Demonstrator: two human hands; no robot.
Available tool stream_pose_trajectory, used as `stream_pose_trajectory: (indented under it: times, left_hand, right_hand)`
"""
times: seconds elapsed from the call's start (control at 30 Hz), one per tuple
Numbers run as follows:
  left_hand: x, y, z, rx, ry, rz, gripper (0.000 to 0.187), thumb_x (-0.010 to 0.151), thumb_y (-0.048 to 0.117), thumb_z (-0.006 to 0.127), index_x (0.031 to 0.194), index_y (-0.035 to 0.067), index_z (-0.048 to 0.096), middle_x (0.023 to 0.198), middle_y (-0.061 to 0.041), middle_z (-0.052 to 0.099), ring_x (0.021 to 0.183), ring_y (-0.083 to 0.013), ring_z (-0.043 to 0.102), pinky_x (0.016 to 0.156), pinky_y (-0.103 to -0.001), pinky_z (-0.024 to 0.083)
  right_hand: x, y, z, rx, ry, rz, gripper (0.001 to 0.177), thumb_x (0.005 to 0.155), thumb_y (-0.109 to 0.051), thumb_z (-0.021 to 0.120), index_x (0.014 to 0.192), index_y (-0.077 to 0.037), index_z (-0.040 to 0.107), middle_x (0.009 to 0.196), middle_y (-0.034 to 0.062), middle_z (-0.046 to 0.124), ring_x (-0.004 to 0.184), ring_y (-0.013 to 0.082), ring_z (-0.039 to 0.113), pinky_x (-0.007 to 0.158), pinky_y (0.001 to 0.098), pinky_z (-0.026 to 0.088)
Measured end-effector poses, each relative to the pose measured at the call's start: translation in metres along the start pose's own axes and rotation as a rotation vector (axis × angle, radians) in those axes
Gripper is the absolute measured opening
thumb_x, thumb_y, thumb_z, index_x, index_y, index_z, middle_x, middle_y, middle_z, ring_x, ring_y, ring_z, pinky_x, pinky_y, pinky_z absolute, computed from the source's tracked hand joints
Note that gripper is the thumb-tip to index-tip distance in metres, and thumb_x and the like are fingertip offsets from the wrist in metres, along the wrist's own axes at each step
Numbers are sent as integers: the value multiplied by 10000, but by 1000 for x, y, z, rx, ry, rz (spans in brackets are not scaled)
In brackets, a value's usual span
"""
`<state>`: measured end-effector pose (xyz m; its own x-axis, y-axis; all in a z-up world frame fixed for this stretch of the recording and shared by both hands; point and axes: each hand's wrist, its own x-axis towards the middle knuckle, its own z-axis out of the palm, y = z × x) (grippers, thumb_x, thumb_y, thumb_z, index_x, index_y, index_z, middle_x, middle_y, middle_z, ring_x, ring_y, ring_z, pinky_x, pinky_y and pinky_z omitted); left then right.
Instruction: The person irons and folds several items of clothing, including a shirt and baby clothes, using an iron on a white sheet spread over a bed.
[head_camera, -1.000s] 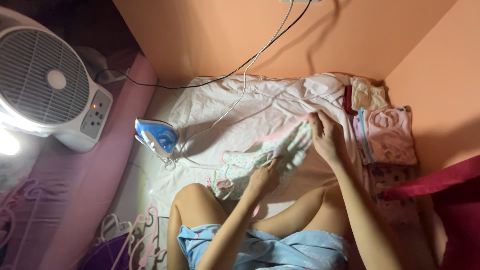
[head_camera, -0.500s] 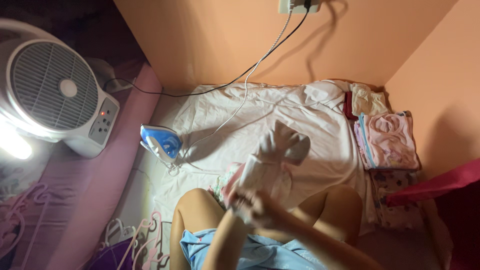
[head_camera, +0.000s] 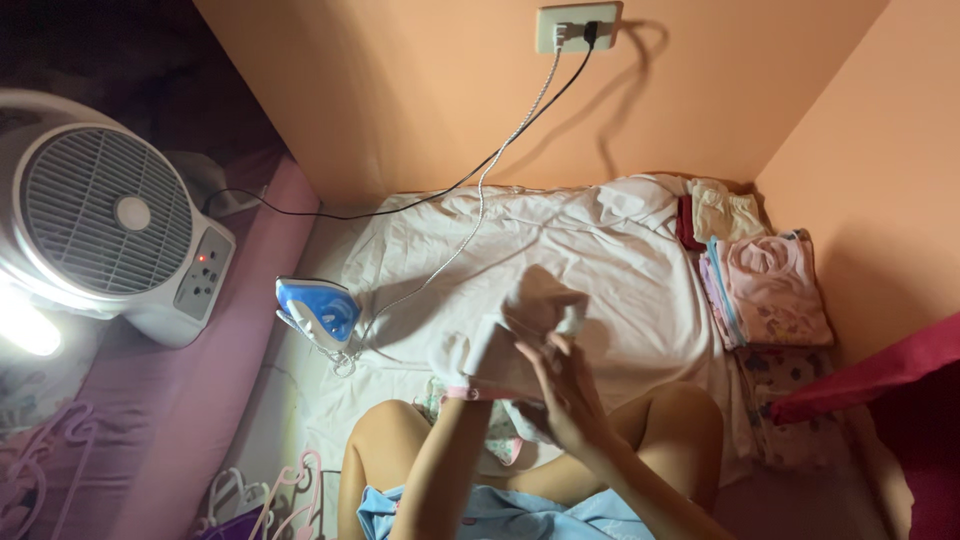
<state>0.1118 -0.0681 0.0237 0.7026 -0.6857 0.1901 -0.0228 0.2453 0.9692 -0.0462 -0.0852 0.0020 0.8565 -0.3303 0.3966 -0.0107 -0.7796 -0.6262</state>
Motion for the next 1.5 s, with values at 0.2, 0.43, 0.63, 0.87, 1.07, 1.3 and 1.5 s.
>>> stream_pose_trajectory:
  times: [0.2,0.43,0.63,0.87,1.07,1.3,1.5]
  left_hand:
    - [13,2,6,-73,-14,-22,166,891,35,615,1023,-18,703,940,-160,753,792,-227,717,747,-393,590]
    - [41,17,-4,-144,1,6,160,891,39,638,1026,-24,696,947,-150,756,811,-211,718,766,-379,593]
    - [50,28,3,-131,-2,40,159,890,42,658,1029,-29,689,953,-142,759,827,-197,719,782,-366,596]
    - [60,37,24,-77,-34,101,164,889,45,681,1032,-35,682,959,-133,762,846,-181,720,801,-352,600]
    - [36,21,34,15,-68,104,173,889,49,700,1035,-41,676,965,-125,764,863,-168,721,817,-340,602]
    - [-37,-41,-64,33,-113,-116,188,888,52,723,1038,-47,669,972,-115,767,882,-152,723,836,-326,606]
    - [-68,-65,-124,144,-81,-206,203,887,55,743,1041,-52,663,977,-107,770,899,-138,724,853,-314,609]
  right_hand:
    - [15,21,16,160,136,-117,420,661,109,571,1064,3,619,965,207,647,880,400,654,759,444,528]
    - [-14,1,18,291,-87,-75,110,733,129,546,764,24,534,714,188,553,660,320,585,624,428,439]
    - [-46,-2,5,516,-398,41,143,795,43,560,832,-8,689,693,113,663,613,211,648,550,364,477]
    - [-64,-19,-23,527,-657,188,192,974,-175,572,915,-13,655,709,123,592,662,183,563,600,341,435]
    - [-16,24,-41,410,12,-20,272,1067,-236,536,1113,10,643,934,219,644,885,344,632,753,418,496]
    - [74,227,-98,-233,604,291,296,1145,-264,572,1015,-16,668,901,267,670,843,479,654,731,525,504]
    - [23,301,-99,-525,426,574,198,1063,-234,622,1080,-38,640,943,249,671,846,441,660,731,520,511]
